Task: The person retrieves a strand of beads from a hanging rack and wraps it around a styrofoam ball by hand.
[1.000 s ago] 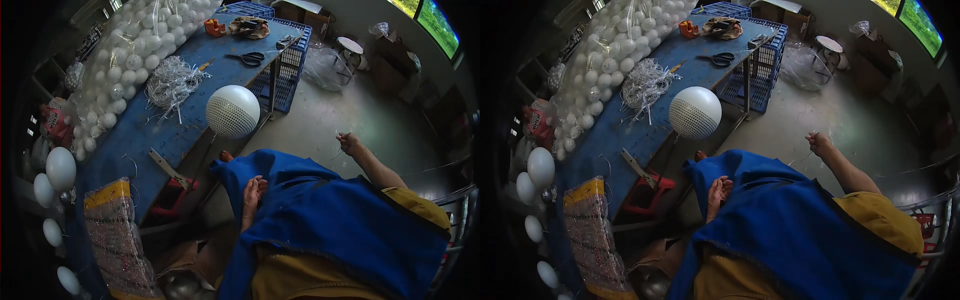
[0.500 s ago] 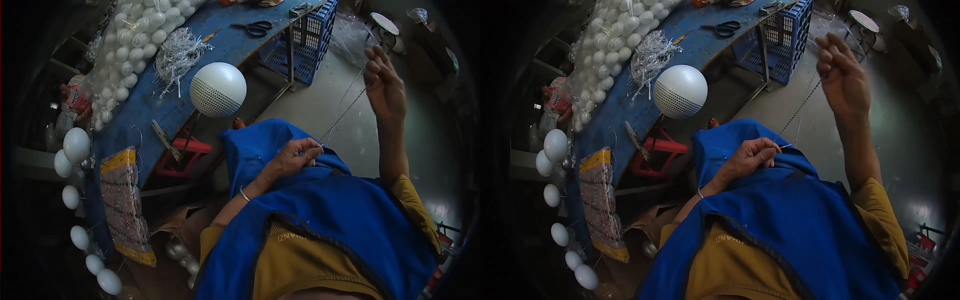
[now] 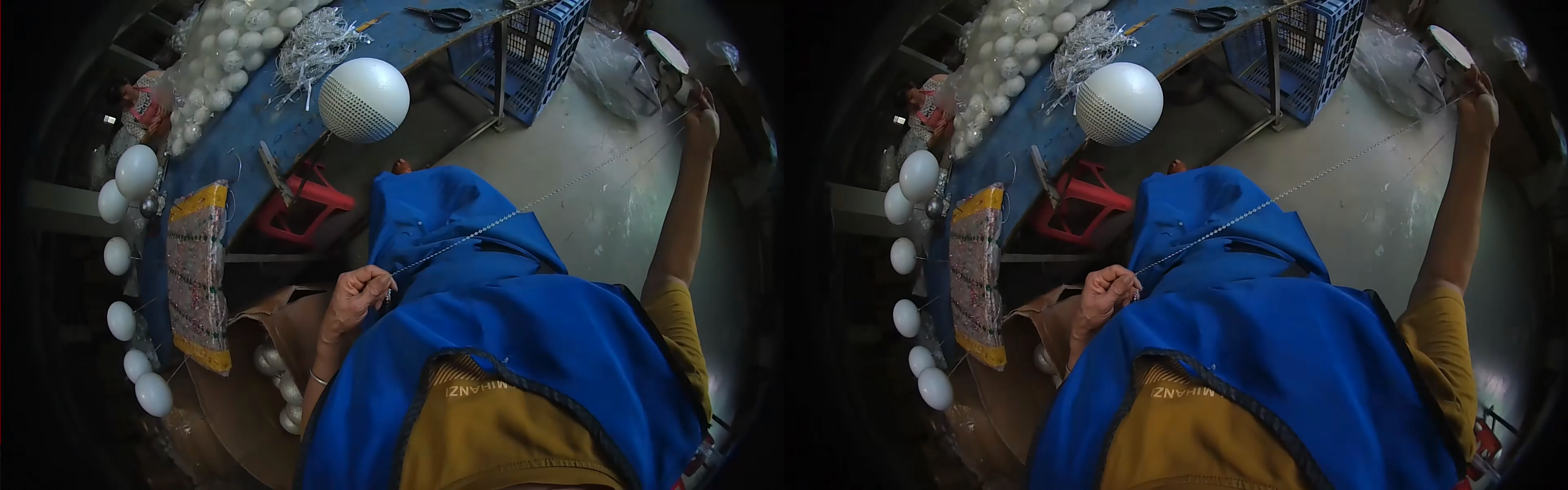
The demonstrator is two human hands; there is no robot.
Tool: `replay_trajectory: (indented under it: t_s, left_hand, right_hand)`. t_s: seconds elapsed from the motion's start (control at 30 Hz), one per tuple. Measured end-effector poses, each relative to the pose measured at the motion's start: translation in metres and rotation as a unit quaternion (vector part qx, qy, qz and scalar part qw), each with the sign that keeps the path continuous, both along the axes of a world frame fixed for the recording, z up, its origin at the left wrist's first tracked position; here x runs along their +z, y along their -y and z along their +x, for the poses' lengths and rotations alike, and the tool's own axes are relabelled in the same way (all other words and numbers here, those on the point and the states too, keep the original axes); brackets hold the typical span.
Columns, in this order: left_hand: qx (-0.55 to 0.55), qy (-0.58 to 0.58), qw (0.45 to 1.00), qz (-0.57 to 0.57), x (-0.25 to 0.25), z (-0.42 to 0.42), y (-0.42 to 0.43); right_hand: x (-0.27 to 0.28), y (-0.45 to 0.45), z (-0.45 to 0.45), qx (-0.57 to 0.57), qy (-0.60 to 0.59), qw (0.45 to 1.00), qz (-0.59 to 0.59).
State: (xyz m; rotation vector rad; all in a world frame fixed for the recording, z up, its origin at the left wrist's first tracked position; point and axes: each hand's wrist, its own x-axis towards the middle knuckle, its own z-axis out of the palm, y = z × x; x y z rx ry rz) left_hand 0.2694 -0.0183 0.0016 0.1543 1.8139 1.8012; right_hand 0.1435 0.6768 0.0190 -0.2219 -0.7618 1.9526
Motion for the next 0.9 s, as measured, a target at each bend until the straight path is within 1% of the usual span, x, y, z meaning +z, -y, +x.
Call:
replay_trajectory:
  t_s: [0.03, 0.1, 0.23, 0.3, 0.37, 0.4, 0.43, 0.47, 0.5, 0.53, 0.57, 0.6, 0.63, 0.67, 0.7, 0.73, 0.8, 0.83, 0.87, 0.9]
  left_hand:
    - [0.029, 0.014, 0.999, -0.004, -0.003, 0.005, 0.006]
    - [0.04, 0.018, 0.999, -0.019, -0.013, 0.01, 0.02]
    - [0.074, 0.023, 0.996, -0.052, -0.046, 0.014, 0.05]
    - [0.078, 0.024, 0.995, -0.06, -0.054, 0.017, 0.059]
    - [0.084, 0.028, 0.994, -0.067, -0.064, 0.011, 0.065]
    - [0.085, 0.022, 0.993, -0.075, -0.071, 0.008, 0.067]
    - [0.087, 0.018, 0.993, -0.084, -0.074, 0.006, 0.068]
    - [0.09, 0.014, 0.993, -0.079, -0.072, 0.0, 0.065]
    - [0.059, -0.007, 0.99, -0.128, -0.067, -0.011, 0.057]
    - [0.028, -0.022, 0.984, -0.176, -0.063, -0.018, 0.047]
    - [0.032, -0.018, 0.984, -0.172, -0.059, -0.025, 0.033]
    - [-0.005, -0.043, 0.982, -0.186, -0.053, -0.036, 0.013]
    - [-0.042, -0.07, 0.976, -0.203, -0.046, -0.046, -0.006]
    - [-0.069, -0.113, 0.97, -0.204, -0.036, -0.055, -0.029]
    - [-0.099, -0.156, 0.961, -0.206, -0.028, -0.062, -0.05]
    - [-0.104, -0.154, 0.96, -0.211, -0.027, -0.065, -0.066]
    - [-0.093, -0.225, 0.962, -0.121, -0.023, -0.072, -0.083]
    - [-0.071, -0.254, 0.959, -0.106, -0.017, -0.075, -0.08]
    - [-0.077, -0.253, 0.958, -0.111, -0.016, -0.076, -0.07]
    - [-0.064, -0.198, 0.965, -0.16, -0.018, -0.076, -0.057]
  right_hand:
    - [-0.007, -0.002, 0.001, 0.002, -0.005, 1.0, 0.001]
    - [-0.024, -0.019, 0.007, 0.0, 0.021, 1.0, -0.022]
    - [-0.041, -0.035, 0.025, -0.032, 0.02, 0.999, -0.011]
    - [-0.057, -0.052, 0.031, -0.036, 0.105, 0.991, 0.07]
    - [-0.09, -0.055, 0.034, -0.055, 0.186, 0.968, 0.162]
    - [-0.106, -0.043, 0.04, -0.036, 0.324, 0.917, 0.23]
    - [-0.116, -0.018, 0.049, -0.016, 0.454, 0.842, 0.292]
    - [-0.12, 0.011, 0.051, 0.016, 0.658, 0.637, 0.403]
    - [-0.165, 0.009, 0.058, 0.041, 0.704, 0.377, 0.601]
    - [-0.16, 0.066, 0.06, 0.064, 0.722, 0.238, 0.646]
    - [-0.166, 0.112, 0.063, 0.079, 0.675, 0.232, 0.696]
    - [-0.135, 0.184, 0.057, 0.176, 0.65, 0.354, 0.649]
    - [-0.112, 0.242, 0.049, 0.317, 0.59, 0.437, 0.6]
    - [-0.103, 0.285, 0.046, 0.456, 0.458, 0.533, 0.546]
    - [-0.094, 0.329, 0.047, 0.531, 0.361, 0.586, 0.495]
    - [-0.079, 0.367, 0.051, 0.56, 0.269, 0.579, 0.528]
    - [-0.053, 0.419, 0.048, 0.632, 0.192, 0.501, 0.559]
    - [-0.047, 0.429, 0.045, 0.631, 0.19, 0.507, 0.555]
    - [-0.044, 0.435, 0.042, 0.626, 0.188, 0.517, 0.553]
    - [-0.043, 0.438, 0.039, 0.621, 0.186, 0.525, 0.552]
